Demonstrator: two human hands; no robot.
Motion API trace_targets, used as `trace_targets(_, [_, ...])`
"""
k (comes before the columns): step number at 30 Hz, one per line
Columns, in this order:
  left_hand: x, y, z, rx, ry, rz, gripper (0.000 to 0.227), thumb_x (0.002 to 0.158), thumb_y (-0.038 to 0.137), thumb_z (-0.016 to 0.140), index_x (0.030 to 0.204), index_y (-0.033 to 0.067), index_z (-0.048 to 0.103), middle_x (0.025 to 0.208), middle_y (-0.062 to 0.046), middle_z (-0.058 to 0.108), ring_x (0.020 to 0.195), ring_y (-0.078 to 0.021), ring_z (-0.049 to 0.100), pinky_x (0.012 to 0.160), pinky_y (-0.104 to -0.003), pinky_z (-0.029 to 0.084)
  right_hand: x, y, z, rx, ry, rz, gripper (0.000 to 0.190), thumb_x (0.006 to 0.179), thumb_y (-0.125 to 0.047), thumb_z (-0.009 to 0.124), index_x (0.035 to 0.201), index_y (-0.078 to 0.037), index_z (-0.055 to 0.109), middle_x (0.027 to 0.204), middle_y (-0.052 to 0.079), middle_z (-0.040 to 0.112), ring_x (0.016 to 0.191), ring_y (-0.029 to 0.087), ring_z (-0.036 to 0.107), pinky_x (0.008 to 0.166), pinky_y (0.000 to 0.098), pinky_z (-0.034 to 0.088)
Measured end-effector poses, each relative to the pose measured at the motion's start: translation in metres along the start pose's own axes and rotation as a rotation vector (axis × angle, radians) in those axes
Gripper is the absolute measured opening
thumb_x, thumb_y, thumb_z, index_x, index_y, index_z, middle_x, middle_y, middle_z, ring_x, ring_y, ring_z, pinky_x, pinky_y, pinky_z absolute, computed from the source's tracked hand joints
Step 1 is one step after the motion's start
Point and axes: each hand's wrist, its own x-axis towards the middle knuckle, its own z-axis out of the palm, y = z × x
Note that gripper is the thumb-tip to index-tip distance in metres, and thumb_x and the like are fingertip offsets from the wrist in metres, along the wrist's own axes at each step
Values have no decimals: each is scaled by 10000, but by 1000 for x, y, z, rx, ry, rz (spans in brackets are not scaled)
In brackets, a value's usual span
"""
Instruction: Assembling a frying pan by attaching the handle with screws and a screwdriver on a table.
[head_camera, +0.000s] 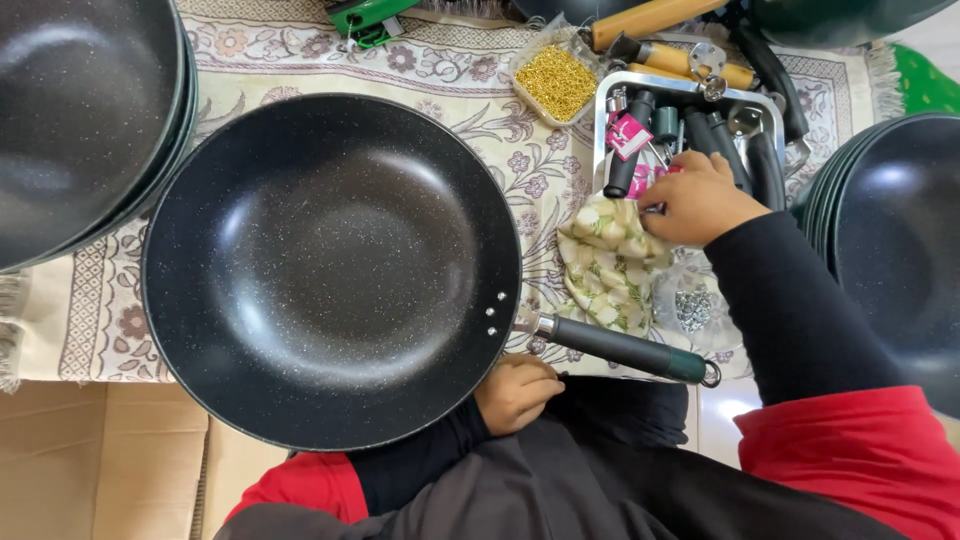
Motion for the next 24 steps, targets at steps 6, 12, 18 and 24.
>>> trace_targets(6, [-11,-6,8,58,8,24,161,984,106,590,1013,7,713,952,-161,653,892,-349,705,784,-450,609,3,33,31,150,293,-67,223,985,-417,685,994,-210,765,1093,-36,780,1407,203,564,1223,557,329])
trace_targets(12, [-17,-14,10,81,-37,34,162,969,119,594,1029,23,711,967,-156,657,913,-355,698,801,-453,603,-30,36,19,383,493,13,342,808,-389,889,907,-108,721,808,115,676,955,359,691,867,469,553])
trace_targets(18, [-17,-10,6,145,-61,23,139,959,124,618,1040,49,703,998,-132,659,965,-335,696,829,-447,595,-48,35,32,672,545,207,316,991,-530,811,923,-243,698,693,-42,645,844,209,684,796,384,540])
trace_targets(24, [-44,-26,19,179,-208,-33,247,951,45,593,1187,29,667,1095,-197,681,1020,-398,641,944,-490,520,-113,29,12,520,701,136,252,1099,-293,652,1048,-79,774,981,124,711,914,295,676,729,468,474])
